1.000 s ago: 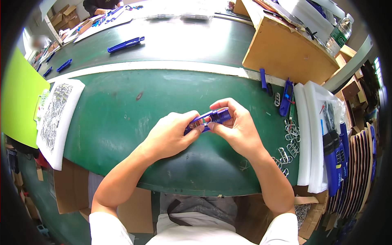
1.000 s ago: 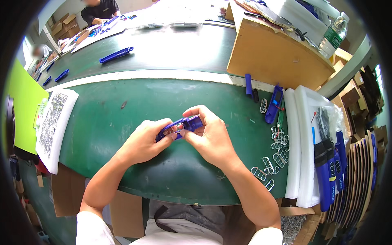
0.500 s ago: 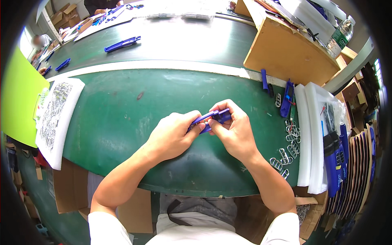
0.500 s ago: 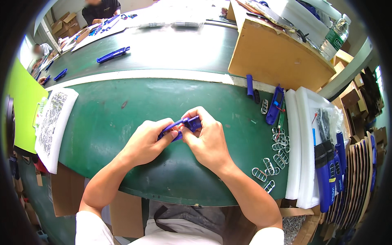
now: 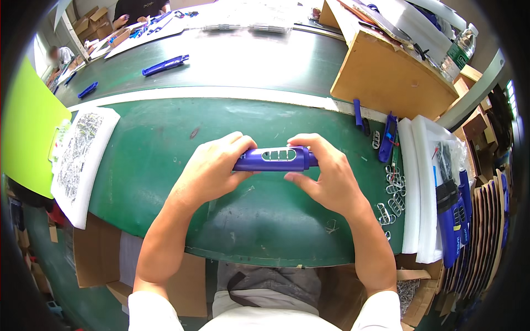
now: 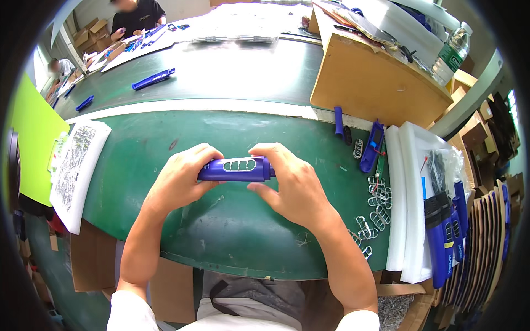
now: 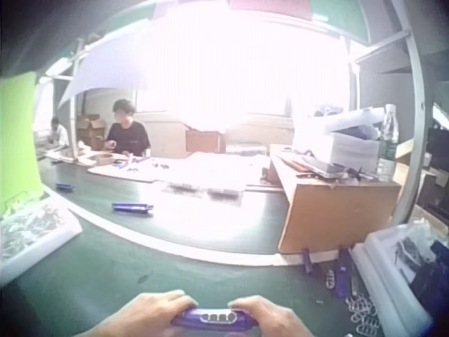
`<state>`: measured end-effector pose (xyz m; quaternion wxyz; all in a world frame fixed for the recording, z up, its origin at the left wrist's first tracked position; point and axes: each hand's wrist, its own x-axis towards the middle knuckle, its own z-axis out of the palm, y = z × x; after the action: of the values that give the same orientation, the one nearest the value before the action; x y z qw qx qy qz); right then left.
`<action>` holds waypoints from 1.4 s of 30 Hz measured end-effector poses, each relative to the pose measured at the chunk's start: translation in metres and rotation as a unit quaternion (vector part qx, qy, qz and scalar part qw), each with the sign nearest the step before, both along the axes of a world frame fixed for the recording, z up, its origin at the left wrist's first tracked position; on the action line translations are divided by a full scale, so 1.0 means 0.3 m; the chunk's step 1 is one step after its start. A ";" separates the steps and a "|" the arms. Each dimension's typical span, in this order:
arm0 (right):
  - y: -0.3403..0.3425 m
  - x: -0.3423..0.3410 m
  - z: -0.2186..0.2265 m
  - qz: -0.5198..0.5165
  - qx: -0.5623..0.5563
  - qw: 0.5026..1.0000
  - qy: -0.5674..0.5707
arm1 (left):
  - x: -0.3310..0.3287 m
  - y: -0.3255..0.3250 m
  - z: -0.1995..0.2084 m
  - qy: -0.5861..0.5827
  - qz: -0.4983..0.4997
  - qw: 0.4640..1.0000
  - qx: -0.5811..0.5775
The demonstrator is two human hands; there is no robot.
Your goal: The person assembles a device by picking up a blue plastic housing, inserting a metal clip into the interior, and snapping a second blue plastic housing piece over it. This process is repeated for several more units, with the person reaching for components and setting aside the assembled devices on the workbench.
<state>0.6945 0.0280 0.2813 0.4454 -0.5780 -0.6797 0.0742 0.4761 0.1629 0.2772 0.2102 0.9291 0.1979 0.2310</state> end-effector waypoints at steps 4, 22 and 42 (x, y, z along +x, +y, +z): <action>0.005 0.013 -0.011 0.021 -0.035 0.999 -0.033 | 0.001 -0.003 -0.005 0.002 0.003 1.000 0.025; 0.010 0.028 -0.034 -0.024 -0.043 0.999 -0.014 | 0.034 -0.010 -0.015 -0.001 0.002 0.993 0.116; 0.143 0.047 0.034 -0.016 -0.029 0.989 -0.146 | 0.065 0.018 -0.077 0.007 0.138 0.990 0.024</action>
<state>0.7086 0.0708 0.2916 0.3251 -0.6062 -0.7258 0.0018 0.4956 0.1684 0.2540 0.1530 0.8990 0.3204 0.2563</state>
